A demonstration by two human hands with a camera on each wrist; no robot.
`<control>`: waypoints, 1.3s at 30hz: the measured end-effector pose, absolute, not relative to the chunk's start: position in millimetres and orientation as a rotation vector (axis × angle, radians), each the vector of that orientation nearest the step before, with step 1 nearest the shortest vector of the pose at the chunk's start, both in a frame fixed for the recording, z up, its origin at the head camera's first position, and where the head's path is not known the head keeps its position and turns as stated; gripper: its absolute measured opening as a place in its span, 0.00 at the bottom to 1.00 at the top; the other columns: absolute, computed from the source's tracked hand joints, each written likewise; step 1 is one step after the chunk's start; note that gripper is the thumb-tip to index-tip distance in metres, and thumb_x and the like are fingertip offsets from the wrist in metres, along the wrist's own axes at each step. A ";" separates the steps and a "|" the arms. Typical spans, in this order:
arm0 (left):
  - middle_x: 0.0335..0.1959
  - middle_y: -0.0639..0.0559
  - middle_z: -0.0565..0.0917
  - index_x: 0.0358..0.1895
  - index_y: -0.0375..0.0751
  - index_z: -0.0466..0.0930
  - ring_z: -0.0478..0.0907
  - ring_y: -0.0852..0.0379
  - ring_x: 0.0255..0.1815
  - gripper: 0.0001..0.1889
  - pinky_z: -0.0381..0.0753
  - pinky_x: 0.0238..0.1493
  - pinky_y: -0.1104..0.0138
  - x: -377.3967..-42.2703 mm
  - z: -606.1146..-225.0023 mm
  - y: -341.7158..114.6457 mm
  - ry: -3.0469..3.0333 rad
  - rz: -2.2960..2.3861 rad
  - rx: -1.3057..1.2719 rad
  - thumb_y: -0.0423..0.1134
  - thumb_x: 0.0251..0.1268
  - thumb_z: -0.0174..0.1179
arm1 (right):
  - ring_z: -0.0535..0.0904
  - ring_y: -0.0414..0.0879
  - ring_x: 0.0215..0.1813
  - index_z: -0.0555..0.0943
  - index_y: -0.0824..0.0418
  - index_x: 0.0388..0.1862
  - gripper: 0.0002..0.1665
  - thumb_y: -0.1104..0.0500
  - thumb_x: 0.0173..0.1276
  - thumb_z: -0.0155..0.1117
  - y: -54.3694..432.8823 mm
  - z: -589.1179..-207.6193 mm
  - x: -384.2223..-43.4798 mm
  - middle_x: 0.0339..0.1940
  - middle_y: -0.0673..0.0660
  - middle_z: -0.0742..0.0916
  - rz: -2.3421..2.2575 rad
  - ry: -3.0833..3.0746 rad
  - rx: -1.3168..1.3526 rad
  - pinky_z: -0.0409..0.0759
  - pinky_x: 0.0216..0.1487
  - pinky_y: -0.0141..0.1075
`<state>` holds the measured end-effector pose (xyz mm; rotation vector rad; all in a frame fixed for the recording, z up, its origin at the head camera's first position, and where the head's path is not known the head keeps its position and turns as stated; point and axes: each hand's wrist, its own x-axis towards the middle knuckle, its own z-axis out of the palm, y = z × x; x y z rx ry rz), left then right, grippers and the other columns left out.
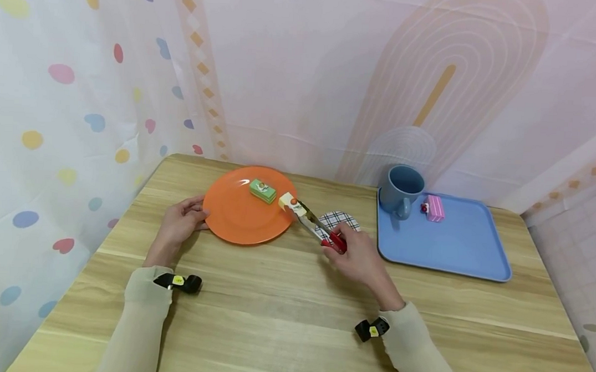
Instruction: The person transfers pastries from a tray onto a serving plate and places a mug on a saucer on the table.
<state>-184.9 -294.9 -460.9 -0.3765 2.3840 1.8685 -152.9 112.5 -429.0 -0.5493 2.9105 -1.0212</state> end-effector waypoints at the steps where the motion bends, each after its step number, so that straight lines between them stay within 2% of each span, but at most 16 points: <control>1: 0.50 0.51 0.75 0.79 0.37 0.62 0.82 0.70 0.39 0.28 0.89 0.45 0.73 -185.1 -460.9 -295.1 2.384 1.869 -0.380 0.34 0.79 0.53 | 0.69 0.44 0.24 0.79 0.56 0.44 0.18 0.48 0.65 0.76 111.6 -428.8 -153.1 0.21 0.50 0.76 -1.018 2.906 -0.545 0.63 0.24 0.32; 6: 0.50 0.52 0.76 0.79 0.37 0.63 0.82 0.70 0.39 0.28 0.89 0.45 0.73 -185.9 -461.3 -295.9 2.389 1.868 -0.391 0.33 0.79 0.53 | 0.70 0.44 0.25 0.80 0.56 0.46 0.19 0.48 0.65 0.75 106.9 -427.4 -153.5 0.23 0.51 0.77 -1.007 2.879 -0.522 0.65 0.24 0.32; 18: 0.53 0.51 0.75 0.79 0.37 0.62 0.81 0.70 0.41 0.28 0.89 0.45 0.74 -183.3 -462.3 -296.6 2.401 1.859 -0.359 0.33 0.79 0.52 | 0.71 0.45 0.26 0.79 0.55 0.43 0.17 0.49 0.65 0.76 91.6 -426.8 -157.2 0.23 0.50 0.78 -1.020 2.870 -0.567 0.66 0.24 0.33; 39: 0.52 0.53 0.76 0.79 0.40 0.62 0.81 0.70 0.41 0.28 0.89 0.45 0.74 -185.0 -461.8 -296.1 2.379 1.859 -0.390 0.34 0.79 0.53 | 0.74 0.45 0.28 0.79 0.54 0.44 0.15 0.49 0.68 0.73 65.0 -424.6 -166.5 0.26 0.51 0.80 -0.973 2.806 -0.628 0.71 0.26 0.33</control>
